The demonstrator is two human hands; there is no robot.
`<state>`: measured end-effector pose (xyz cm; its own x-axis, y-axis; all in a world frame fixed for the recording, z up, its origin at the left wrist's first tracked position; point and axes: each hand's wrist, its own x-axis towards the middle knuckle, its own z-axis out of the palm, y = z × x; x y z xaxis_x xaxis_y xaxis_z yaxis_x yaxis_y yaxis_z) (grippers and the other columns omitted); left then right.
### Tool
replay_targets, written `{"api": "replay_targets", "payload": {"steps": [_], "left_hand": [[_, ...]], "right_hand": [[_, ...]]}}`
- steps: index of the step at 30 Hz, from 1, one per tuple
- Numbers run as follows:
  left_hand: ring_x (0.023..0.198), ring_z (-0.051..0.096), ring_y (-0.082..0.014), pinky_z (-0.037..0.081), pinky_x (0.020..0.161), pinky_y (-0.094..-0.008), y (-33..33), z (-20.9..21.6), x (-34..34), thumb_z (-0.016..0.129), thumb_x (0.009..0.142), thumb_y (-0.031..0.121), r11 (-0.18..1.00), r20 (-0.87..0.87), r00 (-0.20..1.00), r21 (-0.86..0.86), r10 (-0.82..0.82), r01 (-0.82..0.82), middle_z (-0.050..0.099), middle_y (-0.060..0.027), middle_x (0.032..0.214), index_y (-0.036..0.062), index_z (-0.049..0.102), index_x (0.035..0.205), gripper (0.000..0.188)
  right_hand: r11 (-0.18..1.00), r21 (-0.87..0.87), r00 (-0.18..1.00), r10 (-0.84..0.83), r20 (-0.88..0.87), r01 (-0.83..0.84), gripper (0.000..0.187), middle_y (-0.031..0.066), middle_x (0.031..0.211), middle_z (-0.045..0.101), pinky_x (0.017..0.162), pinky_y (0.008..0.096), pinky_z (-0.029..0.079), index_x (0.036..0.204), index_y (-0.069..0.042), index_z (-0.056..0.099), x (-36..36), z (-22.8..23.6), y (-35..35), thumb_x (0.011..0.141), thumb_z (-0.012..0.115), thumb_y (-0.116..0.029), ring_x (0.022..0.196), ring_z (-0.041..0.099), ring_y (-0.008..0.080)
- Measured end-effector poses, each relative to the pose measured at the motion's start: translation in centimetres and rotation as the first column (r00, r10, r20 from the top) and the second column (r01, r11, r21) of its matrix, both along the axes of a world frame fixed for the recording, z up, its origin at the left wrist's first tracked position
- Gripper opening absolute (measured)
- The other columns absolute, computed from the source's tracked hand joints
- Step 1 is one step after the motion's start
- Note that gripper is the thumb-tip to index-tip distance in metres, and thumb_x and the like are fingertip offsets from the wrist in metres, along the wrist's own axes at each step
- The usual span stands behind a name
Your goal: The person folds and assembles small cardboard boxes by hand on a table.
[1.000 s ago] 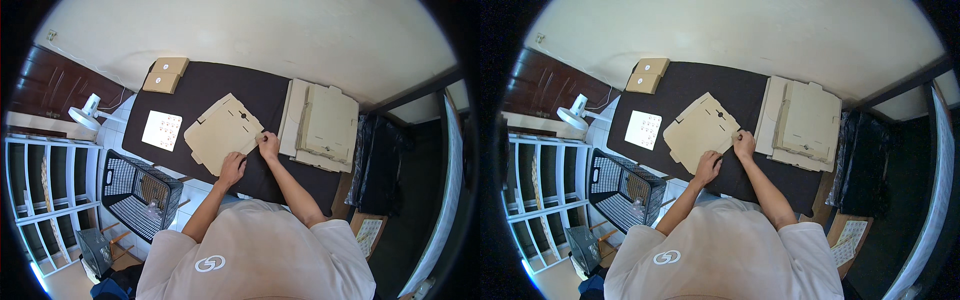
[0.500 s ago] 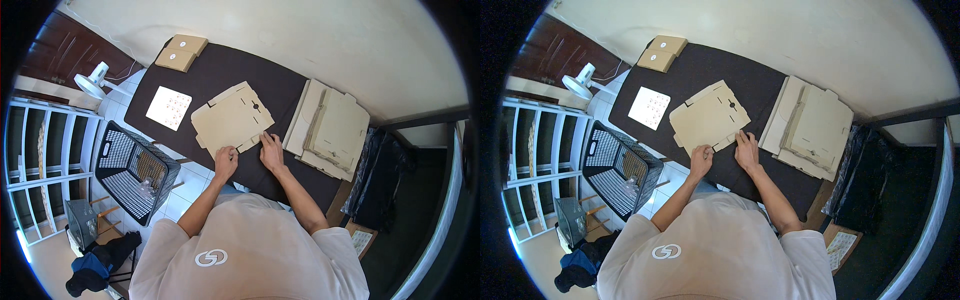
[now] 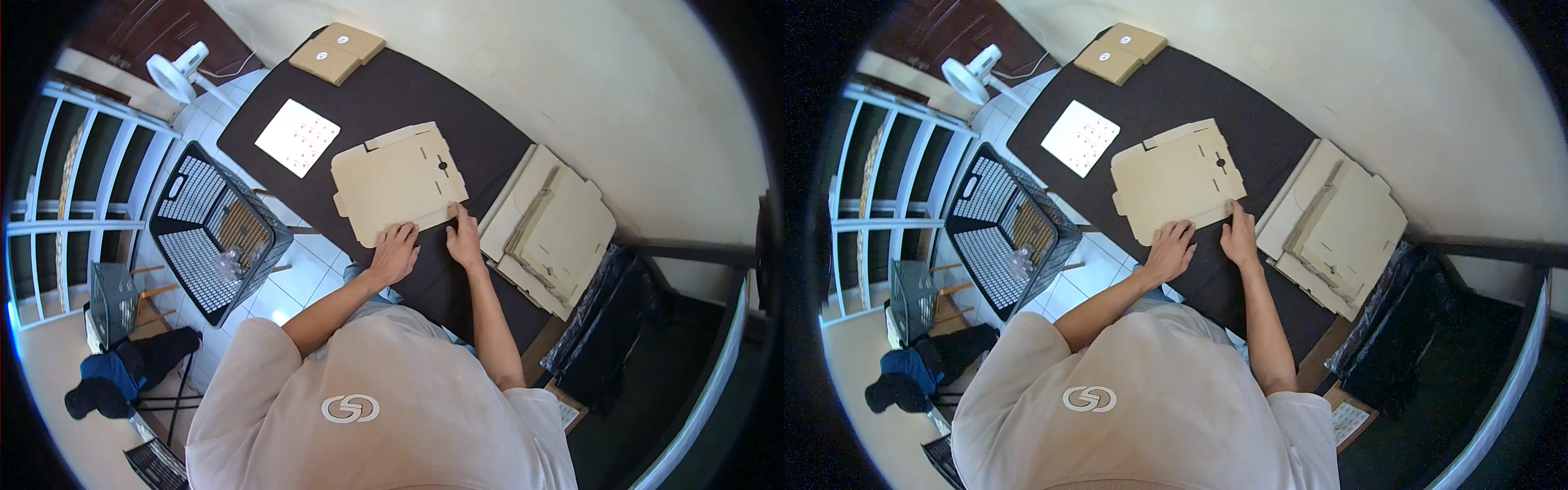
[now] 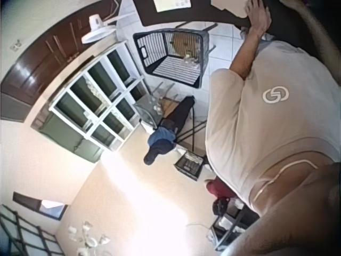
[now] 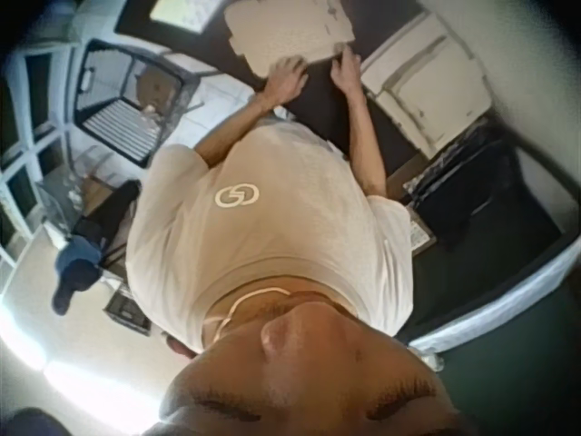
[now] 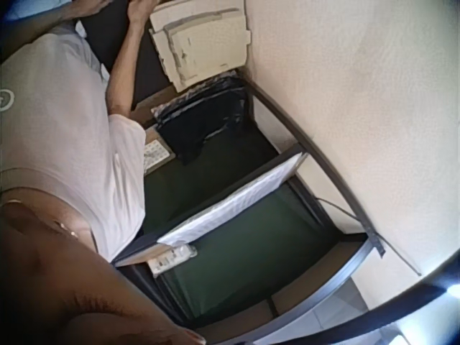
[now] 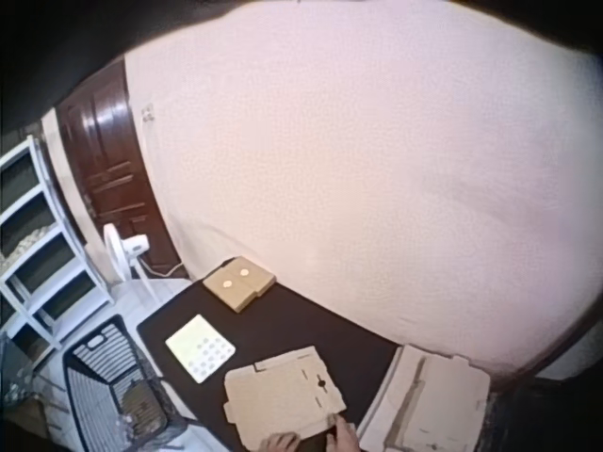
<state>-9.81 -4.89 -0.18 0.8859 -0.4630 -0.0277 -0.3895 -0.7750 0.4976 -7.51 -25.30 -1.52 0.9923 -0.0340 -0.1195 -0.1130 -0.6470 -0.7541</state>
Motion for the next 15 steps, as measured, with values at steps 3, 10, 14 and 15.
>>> {"api": "replay_targets", "payload": {"steps": [3, 10, 14, 15], "left_hand": [[0.121, 0.045, -0.0326, 0.039, 0.095, -0.0461, 0.5, 0.1, -0.2, 0.061, 0.091, 0.021, 1.0, 0.055, 0.998, 0.016, -0.01, 0.009, 0.05, -0.0132, 0.137, 0.0012, 0.055, 0.132, 0.047], [0.126, 0.042, -0.0342, 0.033, 0.103, -0.0468, 2.5, 0.5, 0.7, 0.069, 0.087, 0.024, 0.997, -0.025, 0.999, -0.077, -0.02, 0.018, 0.049, -0.014, 0.137, 0.0054, 0.056, 0.131, 0.05], [0.124, 0.042, -0.0344, 0.034, 0.101, -0.0463, 5.4, 1.9, 1.7, 0.078, 0.079, 0.03, 0.986, 0.015, 0.989, -0.089, 0.146, -0.144, 0.049, -0.0133, 0.129, 0.0104, 0.057, 0.127, 0.056], [0.123, 0.043, -0.0341, 0.035, 0.099, -0.0454, 6.2, 2.0, 1.6, 0.08, 0.077, 0.031, 0.975, 0.073, 0.974, 0.032, 0.215, -0.218, 0.05, -0.0127, 0.126, 0.0104, 0.058, 0.126, 0.057]], "right_hand": [[0.996, 0.035, 0.996, -0.084, -0.006, 0.084, 0.064, 0.0253, 0.123, 0.059, 0.099, 0.0457, 0.045, 0.144, -0.006, 0.039, 0.0, -0.5, -0.4, 0.085, 0.063, 0.001, 0.112, 0.057, 0.0398], [0.969, 0.201, 0.987, -0.125, -0.1, 0.143, 0.066, 0.0269, 0.128, 0.055, 0.105, 0.0446, 0.043, 0.145, 0.0, 0.034, 1.6, 3.2, -0.5, 0.086, 0.062, 0.001, 0.119, 0.055, 0.0421], [0.988, -0.057, 0.963, -0.122, 0.24, 0.14, 0.054, 0.0259, 0.125, 0.056, 0.098, 0.0449, 0.047, 0.135, 0.002, 0.046, 2.2, 5.5, 0.9, 0.084, 0.062, 0.004, 0.111, 0.057, 0.0427], [0.99, -0.013, 0.963, -0.131, 0.233, 0.138, 0.048, 0.0253, 0.124, 0.057, 0.095, 0.0451, 0.048, 0.13, 0.003, 0.051, 2.2, 5.9, 1.6, 0.083, 0.062, 0.005, 0.109, 0.058, 0.0429]]}}
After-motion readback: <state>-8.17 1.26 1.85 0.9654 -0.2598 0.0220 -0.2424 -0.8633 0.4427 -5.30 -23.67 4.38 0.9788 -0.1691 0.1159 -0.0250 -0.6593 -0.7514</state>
